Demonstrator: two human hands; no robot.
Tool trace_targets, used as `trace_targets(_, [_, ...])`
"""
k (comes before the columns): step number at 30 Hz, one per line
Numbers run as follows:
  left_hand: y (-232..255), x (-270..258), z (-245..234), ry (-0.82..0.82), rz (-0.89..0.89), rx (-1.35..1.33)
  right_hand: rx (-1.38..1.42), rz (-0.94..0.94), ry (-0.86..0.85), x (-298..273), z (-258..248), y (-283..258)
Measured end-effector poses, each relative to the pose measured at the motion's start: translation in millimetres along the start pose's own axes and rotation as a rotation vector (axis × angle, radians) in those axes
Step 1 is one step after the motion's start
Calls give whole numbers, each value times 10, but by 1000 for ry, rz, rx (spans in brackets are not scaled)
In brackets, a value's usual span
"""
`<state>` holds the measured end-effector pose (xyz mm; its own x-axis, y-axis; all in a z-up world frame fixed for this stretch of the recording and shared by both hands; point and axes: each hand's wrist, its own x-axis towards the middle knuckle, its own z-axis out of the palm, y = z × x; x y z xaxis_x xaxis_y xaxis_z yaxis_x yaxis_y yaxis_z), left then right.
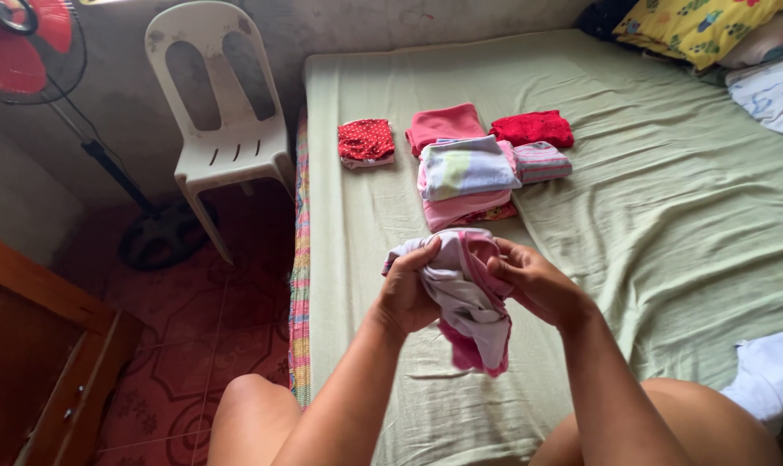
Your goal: The person sits on a bed and folds various pieces of clothing, including shirts and underwear, by hand. They place each folded item into neat stacks on the bed.
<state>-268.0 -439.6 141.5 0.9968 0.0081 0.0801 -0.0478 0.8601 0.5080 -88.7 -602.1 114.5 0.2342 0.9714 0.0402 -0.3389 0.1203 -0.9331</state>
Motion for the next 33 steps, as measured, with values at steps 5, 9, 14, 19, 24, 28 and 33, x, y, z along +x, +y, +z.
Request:
trace_targets(5, [315,-165,-202,311,-7,431,-176,-391,95,-163,-109,-429])
trace_targets(9, [750,-445,-642,498,-47,793,208,-568,325,-468,-271,-836])
trace_targets(14, [1191,-512,-885,665,37,714,-102,-507,702,-429,-791,-598])
trace_targets(19, [1201,-389,-461,822,66,349,-722,-591,894,-127,-1058,-218])
trace_targets(24, [788,-161,-238,341,104,63,-1163,-598,496,322,-1006,375])
trace_targets(28, [431,1,-255,359,52,67,-421,-175,-79,659,-715,1122])
trace_targets(33, [354,-134,-8,283,-52,67,-301,-165,168,657,-577,1106])
